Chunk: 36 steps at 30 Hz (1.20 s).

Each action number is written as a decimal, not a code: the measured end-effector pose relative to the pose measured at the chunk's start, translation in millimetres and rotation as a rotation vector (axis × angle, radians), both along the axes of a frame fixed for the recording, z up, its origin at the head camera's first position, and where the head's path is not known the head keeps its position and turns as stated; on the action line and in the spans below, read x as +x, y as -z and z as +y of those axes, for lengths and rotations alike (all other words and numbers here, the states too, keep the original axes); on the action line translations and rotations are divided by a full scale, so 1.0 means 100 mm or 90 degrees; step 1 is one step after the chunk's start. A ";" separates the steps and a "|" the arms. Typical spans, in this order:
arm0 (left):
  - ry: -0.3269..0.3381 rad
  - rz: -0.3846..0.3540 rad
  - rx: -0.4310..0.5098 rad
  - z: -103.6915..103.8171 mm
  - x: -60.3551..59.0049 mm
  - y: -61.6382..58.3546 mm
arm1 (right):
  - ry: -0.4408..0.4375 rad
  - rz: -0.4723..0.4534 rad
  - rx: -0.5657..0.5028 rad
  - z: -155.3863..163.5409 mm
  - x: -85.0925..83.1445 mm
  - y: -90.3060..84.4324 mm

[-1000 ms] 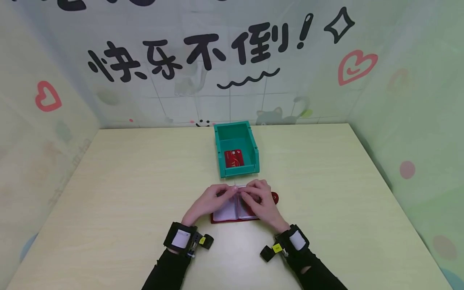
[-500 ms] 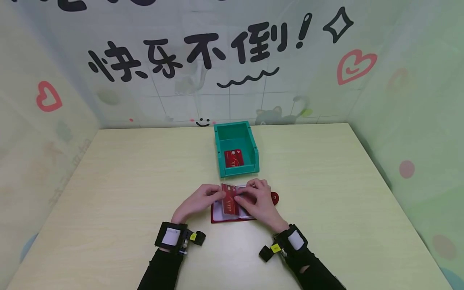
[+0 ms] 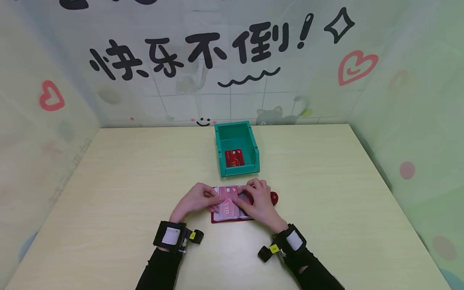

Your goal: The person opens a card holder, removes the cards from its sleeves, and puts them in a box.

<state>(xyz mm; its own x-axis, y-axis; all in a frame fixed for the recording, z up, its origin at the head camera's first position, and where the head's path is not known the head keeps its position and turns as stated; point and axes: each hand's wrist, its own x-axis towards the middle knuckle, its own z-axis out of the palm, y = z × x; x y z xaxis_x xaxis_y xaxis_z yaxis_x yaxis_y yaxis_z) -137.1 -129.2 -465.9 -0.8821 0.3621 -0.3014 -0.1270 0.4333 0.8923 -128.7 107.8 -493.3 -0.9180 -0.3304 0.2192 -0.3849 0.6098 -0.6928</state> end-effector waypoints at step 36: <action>-0.006 -0.040 0.021 0.02 -0.09 0.05 | 0.048 -0.067 -0.046 -0.07 -0.09 -0.06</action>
<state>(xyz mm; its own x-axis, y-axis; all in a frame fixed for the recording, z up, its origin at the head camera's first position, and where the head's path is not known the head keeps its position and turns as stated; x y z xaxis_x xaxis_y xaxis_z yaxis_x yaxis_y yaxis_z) -145.8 -127.0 -470.8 -0.8649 0.3644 -0.3452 -0.1878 0.4030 0.8957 -137.7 101.2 -487.5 -0.9587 -0.2472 0.1405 -0.2627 0.5813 -0.7701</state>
